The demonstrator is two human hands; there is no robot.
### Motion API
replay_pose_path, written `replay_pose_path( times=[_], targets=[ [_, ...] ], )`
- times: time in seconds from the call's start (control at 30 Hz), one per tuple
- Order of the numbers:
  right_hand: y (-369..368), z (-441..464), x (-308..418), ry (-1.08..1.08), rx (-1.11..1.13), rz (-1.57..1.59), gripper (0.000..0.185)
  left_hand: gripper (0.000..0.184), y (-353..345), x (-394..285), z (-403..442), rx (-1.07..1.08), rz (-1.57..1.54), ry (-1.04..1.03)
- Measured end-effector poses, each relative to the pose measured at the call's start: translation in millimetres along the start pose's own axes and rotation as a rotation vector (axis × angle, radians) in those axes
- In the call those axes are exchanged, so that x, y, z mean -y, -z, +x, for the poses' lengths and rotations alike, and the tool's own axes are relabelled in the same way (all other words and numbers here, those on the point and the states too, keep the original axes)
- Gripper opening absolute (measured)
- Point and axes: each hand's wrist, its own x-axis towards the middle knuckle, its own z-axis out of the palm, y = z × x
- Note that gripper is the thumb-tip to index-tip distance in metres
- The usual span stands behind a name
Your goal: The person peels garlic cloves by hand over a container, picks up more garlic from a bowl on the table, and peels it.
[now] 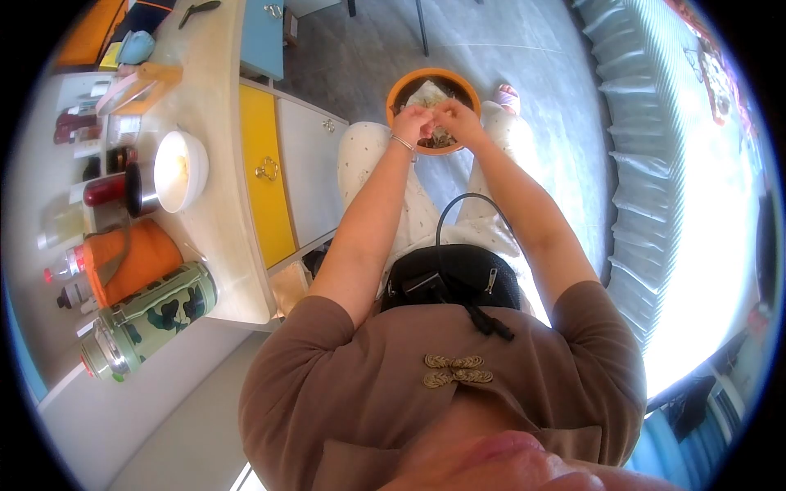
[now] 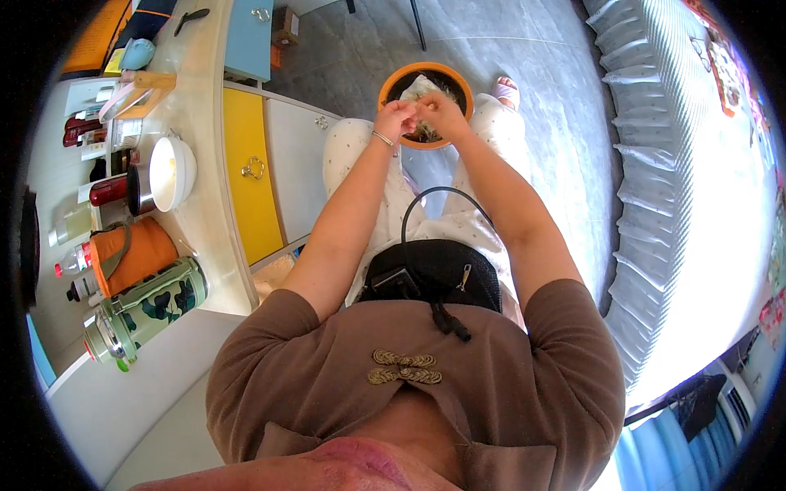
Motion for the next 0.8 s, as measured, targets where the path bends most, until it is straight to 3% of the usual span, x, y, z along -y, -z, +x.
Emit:
replay_pose_path(
  times=[0.3,0.43,0.5,0.57,0.7,0.8],
  targets=[
    [-1.2,0.2,2.2,-0.022,-0.011,-0.077,0.029,0.012,2.3,-1.8,-2.2,-0.018,-0.132,0.07],
    [1.2,-2.4,12.8,-0.134,-0.07,0.084,0.029,0.011,6.8,0.4,0.2,-0.061,-0.017,0.053],
    [1.1,-3.2,14.2,-0.136,-0.11,0.093,0.03,0.016,8.1,3.5,3.3,-0.037,0.001,0.038],
    [-0.7,-1.0,10.9,-0.155,-0.163,0.152,0.032,0.026,5.4,6.3,5.0,-0.136,0.213,-0.039],
    [11.0,4.1,5.7,-0.289,-0.034,0.211,0.032,0.037,-1.5,0.0,0.7,-0.115,0.177,-0.02],
    [9.6,5.6,1.5,-0.367,-0.025,0.352,0.03,0.052,-4.8,-11.7,-6.6,-0.047,0.033,0.118]
  ],
)
